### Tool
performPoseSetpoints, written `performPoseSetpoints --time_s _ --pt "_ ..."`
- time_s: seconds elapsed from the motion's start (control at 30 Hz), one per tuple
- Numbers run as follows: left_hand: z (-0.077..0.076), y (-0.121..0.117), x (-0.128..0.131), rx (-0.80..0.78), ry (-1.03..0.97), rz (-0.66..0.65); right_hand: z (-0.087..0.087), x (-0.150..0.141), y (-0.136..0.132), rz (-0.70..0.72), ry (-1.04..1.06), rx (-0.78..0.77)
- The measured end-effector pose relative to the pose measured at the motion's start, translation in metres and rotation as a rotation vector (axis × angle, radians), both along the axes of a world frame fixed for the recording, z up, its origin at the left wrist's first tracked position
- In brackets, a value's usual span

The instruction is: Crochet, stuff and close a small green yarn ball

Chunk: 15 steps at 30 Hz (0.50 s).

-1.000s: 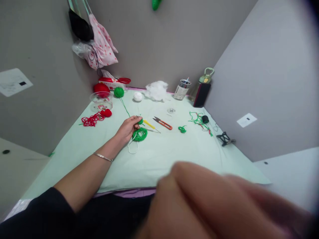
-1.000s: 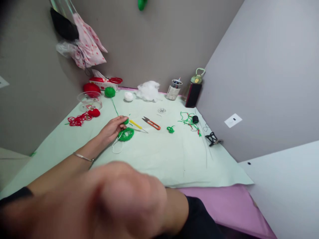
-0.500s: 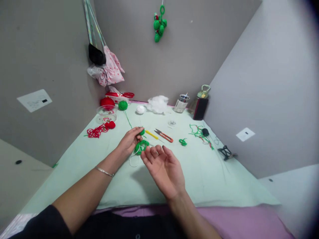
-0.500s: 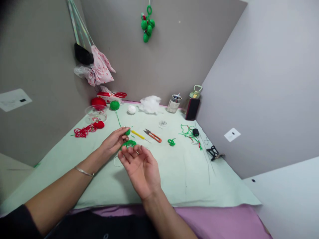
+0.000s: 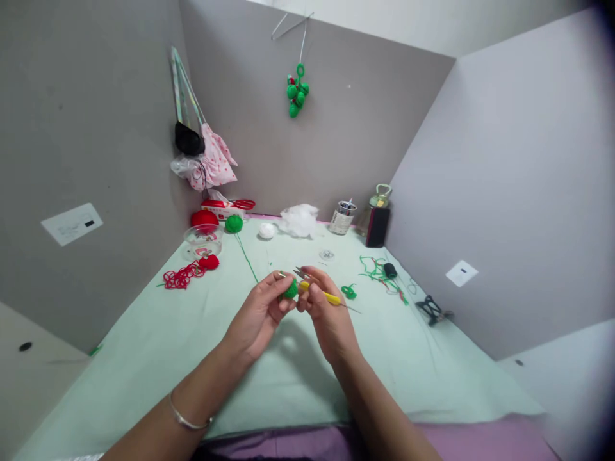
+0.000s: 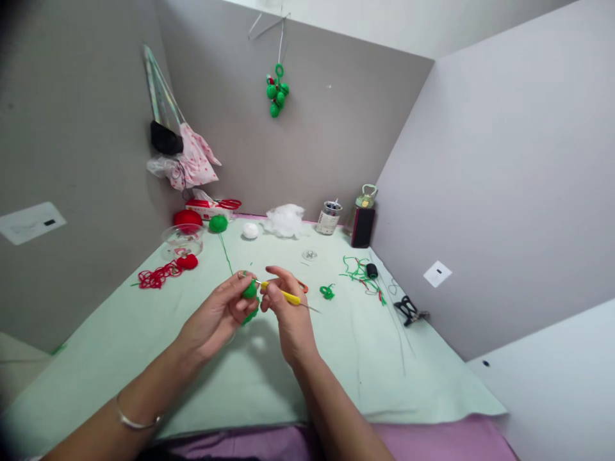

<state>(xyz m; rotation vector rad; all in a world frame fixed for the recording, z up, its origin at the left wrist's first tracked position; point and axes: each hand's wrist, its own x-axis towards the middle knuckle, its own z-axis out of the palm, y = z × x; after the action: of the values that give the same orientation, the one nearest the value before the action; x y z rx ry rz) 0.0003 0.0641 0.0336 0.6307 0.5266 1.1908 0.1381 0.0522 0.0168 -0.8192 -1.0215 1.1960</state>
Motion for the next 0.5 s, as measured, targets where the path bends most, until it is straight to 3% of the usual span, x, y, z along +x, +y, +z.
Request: performPoseSetpoints --time_s 0.17,0.27,0.4,0.5 --pt "0.010 0.001 -0.001 0.113 0.118 -0.078 0.012 0.010 0.005 -0.097 -0.143 0.158" --pt "0.023 0.007 -0.004 0.218 0.172 -0.121 0.028 0.025 0.017 -0.065 -0.196 0.207" --pt "0.029 0.020 -0.006 0.343 0.236 -0.121 0.039 0.036 0.036 0.119 -0.106 0.094" --pt "0.019 0.032 -0.004 0.344 0.256 -0.157 0.030 0.035 0.045 0.212 -0.015 0.002"
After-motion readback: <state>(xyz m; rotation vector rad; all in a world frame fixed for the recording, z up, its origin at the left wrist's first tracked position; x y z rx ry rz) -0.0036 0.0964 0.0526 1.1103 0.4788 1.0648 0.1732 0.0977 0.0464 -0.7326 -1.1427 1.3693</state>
